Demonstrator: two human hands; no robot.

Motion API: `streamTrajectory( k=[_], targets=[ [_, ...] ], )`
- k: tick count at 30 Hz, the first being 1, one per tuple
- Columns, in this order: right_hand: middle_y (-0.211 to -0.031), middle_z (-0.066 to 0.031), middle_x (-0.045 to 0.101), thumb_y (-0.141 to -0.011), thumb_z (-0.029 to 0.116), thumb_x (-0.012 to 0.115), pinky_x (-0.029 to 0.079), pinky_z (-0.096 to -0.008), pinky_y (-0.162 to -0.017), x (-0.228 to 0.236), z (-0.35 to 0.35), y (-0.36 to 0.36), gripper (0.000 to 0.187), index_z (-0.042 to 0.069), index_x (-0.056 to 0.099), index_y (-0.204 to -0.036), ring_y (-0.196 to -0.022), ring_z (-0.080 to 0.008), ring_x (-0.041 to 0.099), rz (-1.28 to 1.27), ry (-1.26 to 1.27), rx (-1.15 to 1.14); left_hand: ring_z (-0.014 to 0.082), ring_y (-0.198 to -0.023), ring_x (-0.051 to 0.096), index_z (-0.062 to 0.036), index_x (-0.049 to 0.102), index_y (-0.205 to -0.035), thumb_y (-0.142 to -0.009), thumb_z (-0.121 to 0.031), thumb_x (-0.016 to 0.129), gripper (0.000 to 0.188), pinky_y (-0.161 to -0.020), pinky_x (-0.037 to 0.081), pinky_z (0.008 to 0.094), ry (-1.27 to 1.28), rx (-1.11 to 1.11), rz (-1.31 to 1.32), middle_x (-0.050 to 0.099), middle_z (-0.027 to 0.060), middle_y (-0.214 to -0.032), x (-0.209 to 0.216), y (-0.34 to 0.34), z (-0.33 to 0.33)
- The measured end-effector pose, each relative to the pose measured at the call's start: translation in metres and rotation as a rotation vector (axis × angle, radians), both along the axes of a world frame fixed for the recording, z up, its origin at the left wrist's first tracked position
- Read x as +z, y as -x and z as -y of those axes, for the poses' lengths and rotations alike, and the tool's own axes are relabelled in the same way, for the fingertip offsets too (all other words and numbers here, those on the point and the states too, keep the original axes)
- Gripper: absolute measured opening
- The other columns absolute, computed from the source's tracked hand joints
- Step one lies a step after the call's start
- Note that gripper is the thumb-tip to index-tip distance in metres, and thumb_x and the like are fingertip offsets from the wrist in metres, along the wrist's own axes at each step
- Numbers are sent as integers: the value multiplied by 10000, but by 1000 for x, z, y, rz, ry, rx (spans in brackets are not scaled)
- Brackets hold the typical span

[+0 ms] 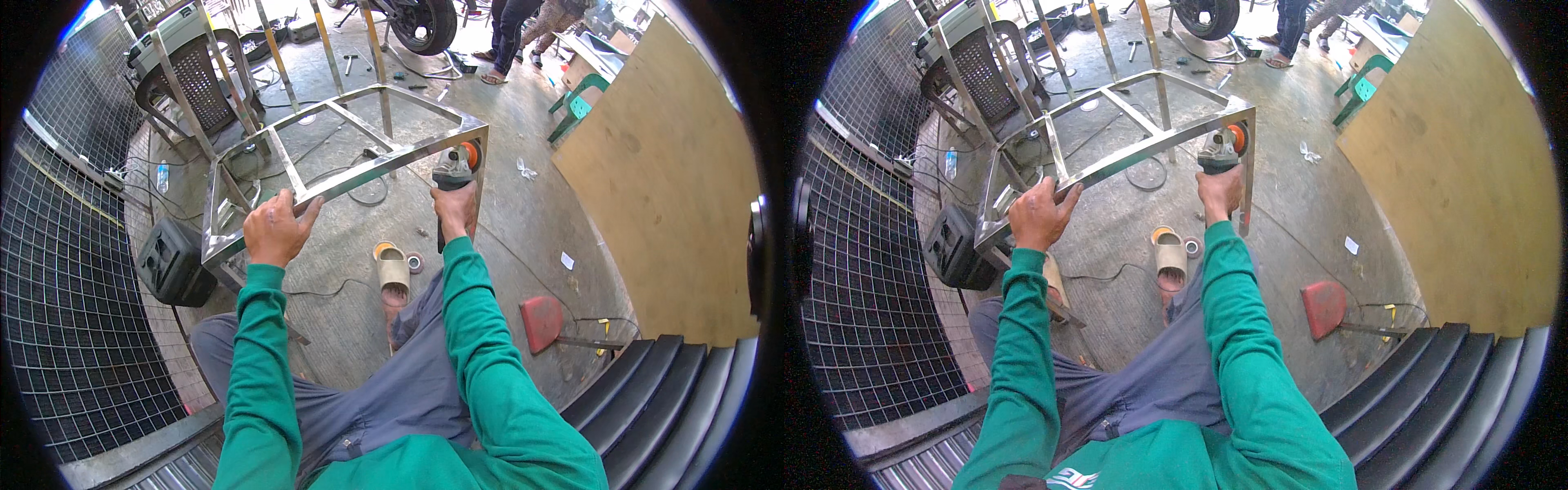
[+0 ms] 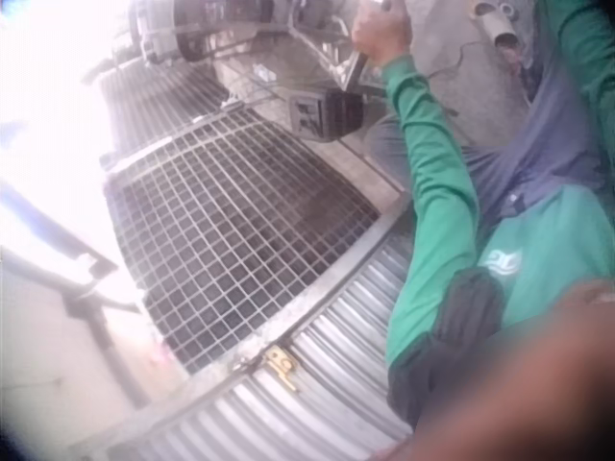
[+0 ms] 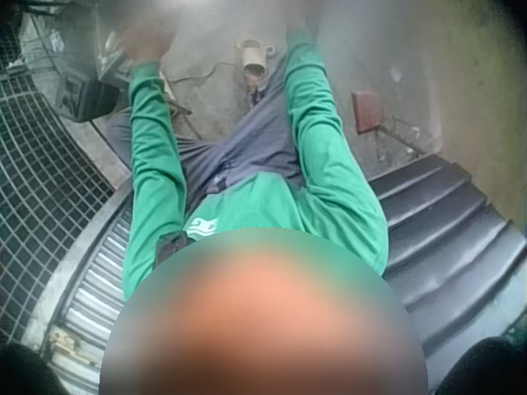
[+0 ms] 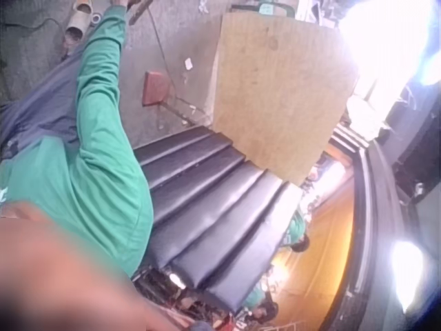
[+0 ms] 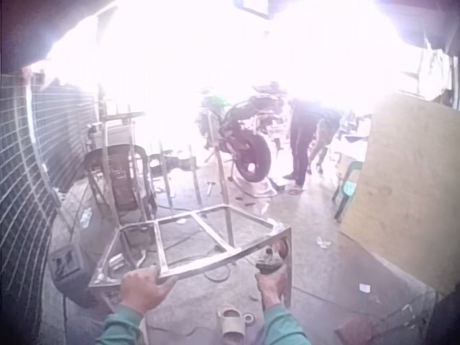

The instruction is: The person uses an angle grinder to smooth and finish the edges of a rectangular metal frame. They hold the frame with one hand and operate the grinder with the other, moving along the edges and corners to remove burrs and refine the surface.

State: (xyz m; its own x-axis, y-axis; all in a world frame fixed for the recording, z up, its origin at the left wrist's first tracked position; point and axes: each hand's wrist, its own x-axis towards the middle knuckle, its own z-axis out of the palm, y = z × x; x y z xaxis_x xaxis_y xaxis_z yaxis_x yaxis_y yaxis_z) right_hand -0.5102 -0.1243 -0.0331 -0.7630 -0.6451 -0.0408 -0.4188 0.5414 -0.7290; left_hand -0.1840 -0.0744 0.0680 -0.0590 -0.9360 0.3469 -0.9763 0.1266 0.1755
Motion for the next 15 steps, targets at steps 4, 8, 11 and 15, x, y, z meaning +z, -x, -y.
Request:
streamTrajectory(
  k=[4, 8, 11, 15],
  targets=[
    [-1201, -257, 711, -669, 253, 908, 554, -530, -983, -2, 0, 1, 731, 10, 555, -1260, -1147, -452, 686, -12, 55, 12, 335, -720, 730, -86, 658, -825, -942, -643, 677, 570, -643, 559, 467, 11, -5, 5, 718, 124, -748, -1, -1, 0],
    [-1200, -252, 713, -665, 249, 910, 551, -527, -989, -5, -2, 4, 716, 11, 571, -1249, -1147, -450, 685, -43, 94, 26, 333, -713, 726, -85, 663, -821, -939, -639, 681, 567, -640, 555, 467, 29, -9, -2, 712, 123, -739, -4, -2, 2],
    [-1204, -255, 712, -658, 242, 915, 550, -529, -988, -5, -2, 4, 741, 9, 553, -1262, -1156, -458, 680, 12, 28, 36, 342, -716, 726, -87, 642, -809, -944, -670, 657, 598, -637, 548, 483, 39, -17, -20, 709, 133, -744, -5, -4, 4],
    [-1226, -255, 708, -663, 251, 915, 546, -525, -1004, -3, -2, 5, 783, 7, 541, -1307, -1176, -459, 674, -51, 173, 43, 349, -716, 724, -90, 627, -800, -942, -688, 648, 615, -635, 546, 487, 68, -28, -19, 704, 134, -750, -7, -5, 3]
  ],
)
